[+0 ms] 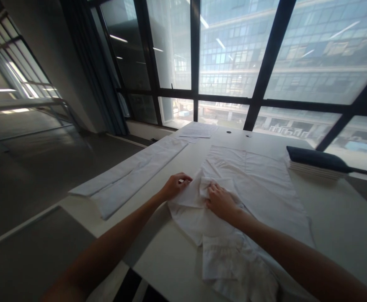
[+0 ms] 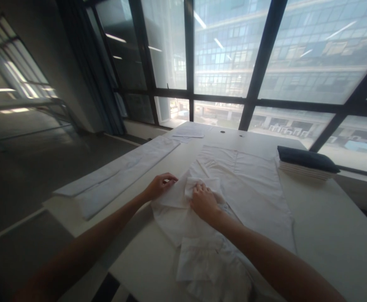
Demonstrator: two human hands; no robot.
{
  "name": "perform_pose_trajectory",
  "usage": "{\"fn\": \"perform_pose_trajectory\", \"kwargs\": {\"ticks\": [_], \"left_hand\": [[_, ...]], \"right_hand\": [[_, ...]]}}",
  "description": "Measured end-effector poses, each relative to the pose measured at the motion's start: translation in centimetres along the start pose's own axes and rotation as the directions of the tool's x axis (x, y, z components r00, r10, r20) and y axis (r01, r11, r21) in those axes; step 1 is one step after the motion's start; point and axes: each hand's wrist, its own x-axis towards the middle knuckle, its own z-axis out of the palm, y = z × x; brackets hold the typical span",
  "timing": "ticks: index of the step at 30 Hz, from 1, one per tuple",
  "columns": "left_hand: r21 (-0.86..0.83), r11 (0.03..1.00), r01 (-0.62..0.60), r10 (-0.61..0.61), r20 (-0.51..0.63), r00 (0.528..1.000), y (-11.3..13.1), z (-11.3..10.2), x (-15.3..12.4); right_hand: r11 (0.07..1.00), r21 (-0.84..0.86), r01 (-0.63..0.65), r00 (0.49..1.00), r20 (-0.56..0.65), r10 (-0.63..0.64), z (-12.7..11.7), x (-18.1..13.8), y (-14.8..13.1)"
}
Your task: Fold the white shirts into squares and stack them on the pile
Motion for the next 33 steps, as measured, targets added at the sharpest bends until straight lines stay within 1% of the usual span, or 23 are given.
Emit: {"fn": "perform_pose_trajectory", "kwargs": {"ticks": [2, 5, 7, 9, 10, 11, 12, 13, 14, 16, 17, 19, 21, 22, 25, 27, 29, 31, 33], "left_hand": [[-0.049, 0.999, 0.017, -0.017, 0.019, 1.0, -0.3, 0.0, 0.1], [-0.134, 0.989, 0.061, -0.059, 0.02, 0.998, -0.7, -0.2, 0.2], [-0.221, 0.971, 0.086, -0.084, 0.016, 0.996, -0.9, -0.3, 0.3], [-0.321, 0.942, 0.099, -0.097, 0.021, 0.995, -0.9, -0.3, 0.3], [-0.369, 0.924, 0.103, -0.101, 0.024, 0.995, -0.9, -0.3, 0.3], [-0.411, 0.906, 0.105, -0.104, 0.025, 0.994, -0.8, -0.2, 0.2], [-0.445, 0.889, 0.107, -0.105, 0.028, 0.994, -0.8, -0.1, 0.2], [-0.472, 0.875, 0.107, -0.104, 0.031, 0.994, -0.7, 0.1, 0.2], [-0.491, 0.865, 0.104, -0.1, 0.034, 0.994, -0.7, 0.2, 0.1], [-0.513, 0.853, 0.091, -0.085, 0.035, 0.996, -0.6, 0.6, 0.0], [-0.519, 0.851, 0.082, -0.074, 0.037, 0.997, -0.6, 0.8, 0.0], [-0.517, 0.854, 0.059, -0.047, 0.036, 0.998, -0.5, 1.1, -0.2], [-0.482, 0.876, 0.029, -0.013, 0.037, 0.999, -0.5, 1.3, -0.3], [-0.444, 0.896, 0.006, 0.008, 0.03, 1.0, -0.5, 1.4, -0.3], [-0.26, 0.961, -0.095, 0.098, -0.002, 0.995, -0.3, 1.4, -0.4], [-0.123, 0.977, -0.174, 0.177, 0.013, 0.984, -0.4, 1.4, -0.5], [-0.008, 0.974, -0.228, 0.228, 0.053, 0.972, -0.6, 1.4, -0.5], [0.095, 0.966, -0.241, 0.235, 0.067, 0.97, -1.2, 1.6, -0.5], [0.175, 0.962, -0.21, 0.206, 0.042, 0.978, -1.9, 1.8, -0.3]], "right_hand": [[0.999, -0.03, -0.026, 1.0, 0.01, 0.026, 0.2, 0.1, -0.1], [0.992, 0.016, -0.121, 0.993, -0.007, 0.122, 0.0, 0.5, 0.6], [0.973, 0.097, -0.207, 0.973, -0.083, 0.215, -1.0, 1.1, 1.9], [0.942, 0.218, -0.254, 0.927, -0.222, 0.301, -2.9, 1.9, 4.0], [0.927, 0.289, -0.24, 0.895, -0.303, 0.327, -4.1, 2.4, 5.3], [0.905, 0.363, -0.222, 0.847, -0.388, 0.363, -5.5, 2.9, 6.7], [0.877, 0.437, -0.2, 0.785, -0.465, 0.41, -6.8, 3.4, 8.1], [0.835, 0.522, -0.174, 0.709, -0.522, 0.474, -8.1, 3.8, 9.5], [0.779, 0.612, -0.135, 0.636, -0.549, 0.542, -9.4, 4.3, 10.9], [0.645, 0.763, -0.042, 0.515, -0.537, 0.669, -11.5, 5.1, 13.2], [0.577, 0.817, 0.0, 0.469, -0.51, 0.721, -12.4, 5.4, 14.2], [0.454, 0.888, 0.074, 0.406, -0.443, 0.799, -13.7, 6.0, 15.7], [0.372, 0.92, 0.121, 0.365, -0.39, 0.845, -14.7, 6.5, 16.8], [0.353, 0.926, 0.136, 0.346, -0.378, 0.858, -15.1, 6.7, 17.3], [0.354, 0.922, 0.155, 0.302, -0.386, 0.872, -15.7, 7.4, 18.6], [0.368, 0.918, 0.149, 0.289, -0.396, 0.871, -15.7, 7.8, 19.3], [0.365, 0.922, 0.131, 0.291, -0.388, 0.875, -15.4, 8.1, 19.6], [0.342, 0.933, 0.111, 0.293, -0.359, 0.886, -14.9, 8.3, 19.8], [0.307, 0.946, 0.101, 0.293, -0.323, 0.9, -14.5, 8.3, 19.9]]}}
